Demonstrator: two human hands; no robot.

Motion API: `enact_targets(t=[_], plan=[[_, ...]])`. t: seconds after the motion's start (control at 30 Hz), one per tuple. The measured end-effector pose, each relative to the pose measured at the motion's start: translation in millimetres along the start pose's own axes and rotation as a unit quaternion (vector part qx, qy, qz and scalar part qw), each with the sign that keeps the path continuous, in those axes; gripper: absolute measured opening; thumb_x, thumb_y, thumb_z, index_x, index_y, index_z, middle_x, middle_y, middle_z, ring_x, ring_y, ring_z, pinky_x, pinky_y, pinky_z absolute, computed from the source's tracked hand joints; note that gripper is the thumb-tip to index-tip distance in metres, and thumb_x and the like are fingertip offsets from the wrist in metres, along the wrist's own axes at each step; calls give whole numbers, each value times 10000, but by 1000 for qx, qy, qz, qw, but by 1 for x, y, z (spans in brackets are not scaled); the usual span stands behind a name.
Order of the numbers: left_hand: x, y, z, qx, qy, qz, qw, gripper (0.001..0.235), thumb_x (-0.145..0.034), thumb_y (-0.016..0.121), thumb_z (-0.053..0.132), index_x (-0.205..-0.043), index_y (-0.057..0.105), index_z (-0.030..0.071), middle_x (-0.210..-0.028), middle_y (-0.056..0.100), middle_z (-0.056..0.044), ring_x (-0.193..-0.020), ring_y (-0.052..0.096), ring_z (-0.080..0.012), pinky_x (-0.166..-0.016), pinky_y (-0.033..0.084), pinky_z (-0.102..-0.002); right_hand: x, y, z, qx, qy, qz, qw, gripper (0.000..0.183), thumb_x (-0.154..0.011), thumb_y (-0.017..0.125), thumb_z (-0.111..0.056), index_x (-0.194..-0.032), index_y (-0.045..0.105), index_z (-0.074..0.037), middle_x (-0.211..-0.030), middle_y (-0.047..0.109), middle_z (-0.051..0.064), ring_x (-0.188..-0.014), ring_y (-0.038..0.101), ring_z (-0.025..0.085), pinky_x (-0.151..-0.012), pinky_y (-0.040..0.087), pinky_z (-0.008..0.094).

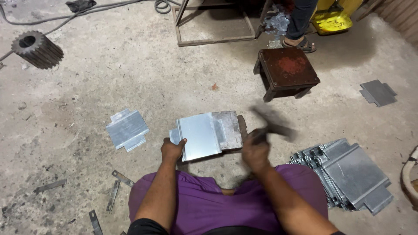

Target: The person uses a hammer to flatten and shape various metal sheets against a metal block on the floor.

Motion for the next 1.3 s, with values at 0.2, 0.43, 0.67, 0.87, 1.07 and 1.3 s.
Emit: enact_targets(t=[0.2,0.43,0.67,0.87,1.07,1.3], plan=[[2,-2,5,29,-19,2,999,870,-721,843,514,-1274,551,-90,-1182,697,-311,-1120,703,-430,-963,568,-448,17,4,-7,190,63,-275,940,327,-859,684,-134,-1163,635,-23,-778,695,264,-687,686,416,-626,532,504],[0,-1,0,17,-11,16,1000,949,-753,856,520,-1332,480,-131,-1212,648,-356,-1143,665,-453,-961,557,-449,-56,-31,-89,-19,-28,-66,997,93,-983,593,-79,-1054,599,-20,-755,657,105,-635,662,164,-587,526,318],[7,-2,2,27,-23,3,999,942,-757,851,509,-1337,481,-134,-1220,648,-358,-1147,668,-454,-961,562,-447,29,2,25,46,28,-122,991,309,-943,643,-123,-1216,574,5,-823,709,218,-745,732,330,-656,575,399],[-1,3,0,35,-5,37,999,944,-750,870,501,-1318,486,-149,-1205,648,-361,-1135,669,-454,-957,558,-444,10,1,14,157,94,-251,951,454,-881,688,-221,-1272,611,-4,-860,733,258,-779,731,409,-683,574,481],[-2,7,-7,40,-6,39,998,908,-733,872,502,-1280,514,-128,-1168,677,-339,-1105,686,-445,-946,565,-445,-63,-40,-79,-36,35,-76,996,109,-986,550,-78,-1079,546,-20,-686,611,31,-564,606,112,-499,458,273],[-5,6,-1,34,10,36,999,869,-742,876,493,-1262,537,-115,-1165,680,-334,-1103,689,-445,-937,569,-447,22,-8,34,149,120,-178,965,354,-915,680,-210,-1135,604,57,-809,699,247,-738,717,360,-619,558,425]])
Point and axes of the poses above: each hand's wrist, its own x-axis away from the middle knuckle, its own y-axis out of the palm, z = x × y, the point moved 1 cm from there along -x, towards the middle knuckle
